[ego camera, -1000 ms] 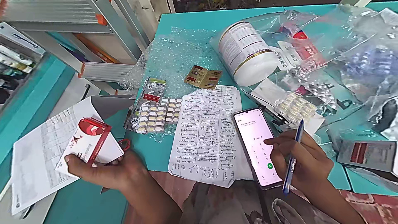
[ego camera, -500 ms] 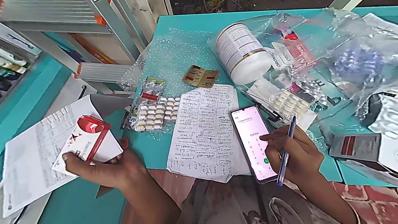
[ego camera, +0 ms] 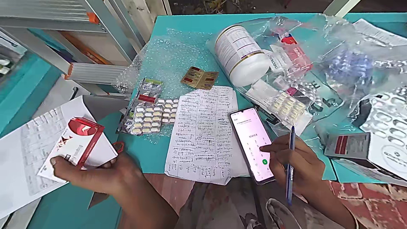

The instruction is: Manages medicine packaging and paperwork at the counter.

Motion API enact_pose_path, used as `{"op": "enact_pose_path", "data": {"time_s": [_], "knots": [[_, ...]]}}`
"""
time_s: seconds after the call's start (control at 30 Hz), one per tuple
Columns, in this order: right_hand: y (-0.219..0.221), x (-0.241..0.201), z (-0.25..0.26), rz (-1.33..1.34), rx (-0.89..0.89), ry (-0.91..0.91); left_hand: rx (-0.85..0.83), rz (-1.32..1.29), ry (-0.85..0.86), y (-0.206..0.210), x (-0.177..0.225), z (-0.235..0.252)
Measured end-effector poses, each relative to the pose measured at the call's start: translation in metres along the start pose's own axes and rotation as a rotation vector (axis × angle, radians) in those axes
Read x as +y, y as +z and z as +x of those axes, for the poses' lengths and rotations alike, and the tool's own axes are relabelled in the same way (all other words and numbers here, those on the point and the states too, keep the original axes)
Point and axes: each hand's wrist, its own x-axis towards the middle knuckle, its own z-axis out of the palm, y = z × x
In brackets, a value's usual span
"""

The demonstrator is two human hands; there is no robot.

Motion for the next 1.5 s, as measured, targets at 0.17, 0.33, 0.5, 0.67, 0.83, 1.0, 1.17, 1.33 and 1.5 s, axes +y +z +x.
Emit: {"op": "enact_pose_path", "data": {"time_s": [0.17, 0.33, 0.5, 0.67, 0.83, 1.0, 1.17, 1.33, 1.5], "knots": [[0.002, -0.001, -0.001, -0.002, -0.035, -0.055, 0.016, 0.013, -0.002, 0.002, 0.000, 0.001], [0.002, 0.000, -0.003, 0.078, -0.118, -0.122, 0.024, 0.008, -0.023, 0.008, 0.003, -0.005], [-0.002, -0.001, -0.001, 0.068, -0.035, -0.085, 0.024, 0.037, -0.022, 0.016, 0.009, -0.011], [-0.001, -0.001, 0.000, 0.068, -0.044, -0.084, 0.050, 0.056, -0.035, 0.025, 0.013, -0.017], [0.000, -0.003, 0.000, 0.084, -0.040, -0.059, 0.083, 0.061, -0.023, 0.029, 0.015, -0.021], [-0.001, -0.002, 0.000, 0.072, -0.049, -0.080, 0.077, 0.069, -0.018, 0.028, 0.014, -0.021], [0.000, -0.002, -0.001, 0.059, -0.046, -0.087, 0.069, 0.064, -0.005, 0.027, 0.013, -0.019], [0.000, -0.001, -0.001, 0.052, -0.022, -0.063, 0.039, 0.052, 0.005, 0.014, 0.009, -0.010], [-0.011, 0.001, -0.001, -0.071, 0.083, 0.056, -0.007, 0.006, -0.003, -0.003, 0.001, 0.002]]}}
